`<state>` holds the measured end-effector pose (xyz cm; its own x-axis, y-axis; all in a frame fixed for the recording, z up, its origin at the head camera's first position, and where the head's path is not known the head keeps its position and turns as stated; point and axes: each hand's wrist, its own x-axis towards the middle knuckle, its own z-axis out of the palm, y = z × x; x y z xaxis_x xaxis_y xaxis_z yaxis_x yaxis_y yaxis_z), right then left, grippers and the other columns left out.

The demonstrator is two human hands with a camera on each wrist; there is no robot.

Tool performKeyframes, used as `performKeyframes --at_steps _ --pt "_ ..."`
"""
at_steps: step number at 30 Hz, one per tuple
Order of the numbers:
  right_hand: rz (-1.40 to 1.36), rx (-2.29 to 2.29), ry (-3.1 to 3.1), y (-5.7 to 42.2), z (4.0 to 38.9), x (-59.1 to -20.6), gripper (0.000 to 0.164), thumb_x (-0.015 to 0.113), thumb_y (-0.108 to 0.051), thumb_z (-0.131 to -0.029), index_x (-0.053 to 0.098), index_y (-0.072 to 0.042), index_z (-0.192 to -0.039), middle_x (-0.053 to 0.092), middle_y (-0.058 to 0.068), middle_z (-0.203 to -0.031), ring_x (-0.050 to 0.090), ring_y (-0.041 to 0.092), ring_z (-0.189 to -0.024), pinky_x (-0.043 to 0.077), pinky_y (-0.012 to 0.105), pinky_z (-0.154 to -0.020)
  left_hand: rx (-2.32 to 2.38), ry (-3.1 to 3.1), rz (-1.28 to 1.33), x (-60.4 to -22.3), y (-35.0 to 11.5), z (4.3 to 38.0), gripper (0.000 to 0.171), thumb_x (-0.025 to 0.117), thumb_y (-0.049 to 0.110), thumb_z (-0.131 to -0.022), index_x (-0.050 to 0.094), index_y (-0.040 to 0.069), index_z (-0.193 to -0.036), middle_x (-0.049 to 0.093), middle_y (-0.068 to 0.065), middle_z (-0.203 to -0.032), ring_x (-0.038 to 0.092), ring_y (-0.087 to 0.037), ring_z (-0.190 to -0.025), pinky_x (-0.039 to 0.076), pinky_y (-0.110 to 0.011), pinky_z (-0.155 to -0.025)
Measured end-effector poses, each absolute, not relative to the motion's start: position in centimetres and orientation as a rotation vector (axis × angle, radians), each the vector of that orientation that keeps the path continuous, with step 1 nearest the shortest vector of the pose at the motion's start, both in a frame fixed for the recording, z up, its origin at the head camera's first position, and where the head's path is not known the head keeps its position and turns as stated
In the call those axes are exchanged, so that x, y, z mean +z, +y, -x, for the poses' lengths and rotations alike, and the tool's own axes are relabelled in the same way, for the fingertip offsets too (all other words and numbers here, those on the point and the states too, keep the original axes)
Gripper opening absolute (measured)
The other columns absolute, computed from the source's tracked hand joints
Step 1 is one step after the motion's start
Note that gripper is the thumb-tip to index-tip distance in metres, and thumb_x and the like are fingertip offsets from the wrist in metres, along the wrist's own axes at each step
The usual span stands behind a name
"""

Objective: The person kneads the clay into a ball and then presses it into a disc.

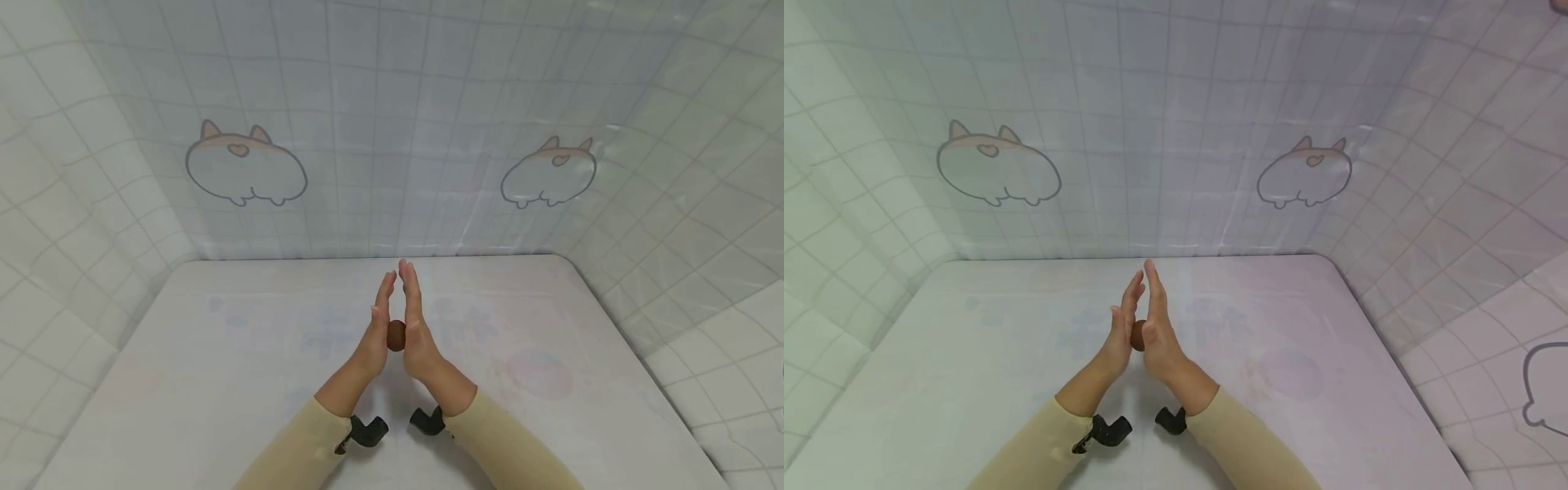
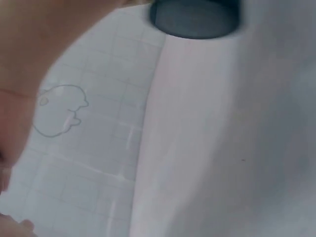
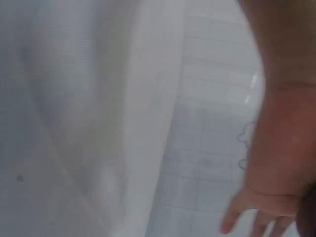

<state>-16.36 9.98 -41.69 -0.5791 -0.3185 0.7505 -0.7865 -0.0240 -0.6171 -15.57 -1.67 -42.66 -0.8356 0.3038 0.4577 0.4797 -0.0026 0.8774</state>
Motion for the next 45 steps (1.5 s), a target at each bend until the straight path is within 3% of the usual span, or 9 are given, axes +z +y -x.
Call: performKeyframes --at_steps 20,23,28,32,34,37,39,40,45 --pt "-1.025 1.864 -2.145 11.2 18.9 -41.9 0.1 0.009 -0.088 -0.086 -0.006 -0.025 -0.161 -0.006 -0.003 -0.167 0.002 0.023 -0.151 0.007 0.067 -0.113 -2.083 -2.024 1.075 -42.8 -1.8 14.8 0.096 0.005 0.081 -0.091 -0.006 0.017 -0.161 -0.01 -0.006 -0.167 -0.003 -0.034 -0.152 -0.004 -0.069 -0.112" --pt "-1.037 1.853 -2.182 11.2 18.8 -42.2 0.096 0.007 -0.086 -0.088 -0.008 -0.027 -0.161 -0.008 -0.004 -0.167 0.023 0.023 -0.144 0.021 0.065 -0.109 -2.121 -1.96 1.113 -42.2 -1.7 14.8 0.094 0.006 0.08 -0.092 -0.007 0.017 -0.161 -0.012 -0.003 -0.167 -0.006 -0.031 -0.152 -0.008 -0.068 -0.112" --pt "-1.067 1.769 -2.15 10.9 18.3 -42.4 0.092 0.005 -0.08 -0.092 -0.006 -0.021 -0.162 -0.006 0.003 -0.167 0.024 0.017 -0.141 0.024 0.062 -0.109 -2.104 -1.943 1.09 -41.4 -1.6 15.1 0.092 0.005 0.079 -0.093 -0.008 0.02 -0.161 -0.011 0.002 -0.167 -0.008 -0.024 -0.152 -0.008 -0.068 -0.111" --pt "-1.169 1.772 -2.059 10.6 17.8 -42.5 0.09 0.005 -0.076 -0.095 -0.009 -0.015 -0.161 0.02 0.011 -0.16 0.056 0.002 -0.093 0.049 0.036 -0.08 -2.034 -1.964 1.007 -40.9 -1.6 15.5 0.093 0.004 0.08 -0.092 -0.008 0.018 -0.161 -0.011 -0.001 -0.167 -0.012 -0.021 -0.152 -0.01 -0.067 -0.112" --pt "-1.21 1.79 -2.014 10.3 17.4 -42.5 0.091 0.005 -0.076 -0.095 -0.01 -0.014 -0.161 0.021 0.012 -0.159 0.05 -0.004 -0.074 0.047 0.029 -0.078 -2.014 -1.98 0.937 -40.7 -1.6 15.8 0.095 0.003 0.081 -0.091 -0.008 0.019 -0.161 -0.011 -0.002 -0.167 -0.013 -0.02 -0.152 -0.009 -0.068 -0.112" --pt "-1.262 1.78 -1.946 10.0 16.9 -42.4 0.094 0.004 -0.076 -0.095 -0.01 -0.011 -0.16 0.0 0.015 -0.166 0.053 0.008 -0.12 0.032 0.037 -0.11 -2.023 -1.992 0.825 -40.6 -1.7 16.3 0.098 0.004 0.084 -0.088 -0.008 0.02 -0.161 -0.008 -0.003 -0.167 -0.009 -0.02 -0.152 -0.005 -0.07 -0.112" --pt "-1.258 1.753 -1.93 9.8 16.6 -42.1 0.095 0.004 -0.077 -0.095 -0.009 -0.009 -0.16 -0.006 0.015 -0.167 0.015 0.02 -0.151 0.005 0.051 -0.119 -2.04 -1.992 0.77 -40.5 -1.8 16.6 0.099 0.005 0.085 -0.087 -0.008 0.02 -0.161 -0.007 -0.004 -0.167 -0.006 -0.022 -0.153 -0.002 -0.071 -0.112" --pt "-1.262 1.752 -1.92 9.7 16.5 -42.0 0.096 0.005 -0.077 -0.095 -0.009 -0.009 -0.16 -0.006 0.014 -0.167 -0.005 0.025 -0.153 0.003 0.056 -0.118 -2.047 -1.993 0.756 -40.6 -1.8 16.7 0.1 0.005 0.085 -0.087 -0.008 0.02 -0.161 -0.006 -0.003 -0.167 -0.005 -0.023 -0.153 -0.002 -0.071 -0.112" --pt "-1.259 1.729 -1.903 9.6 16.0 -41.5 0.096 0.004 -0.075 -0.096 -0.008 -0.004 -0.159 -0.005 0.012 -0.167 -0.005 0.034 -0.153 0.001 0.064 -0.115 -2.02 -2.049 0.717 -40.9 -2.0 17.0 0.097 0.007 0.084 -0.089 -0.006 0.021 -0.162 -0.005 -0.002 -0.167 -0.003 -0.026 -0.153 -0.001 -0.071 -0.112"
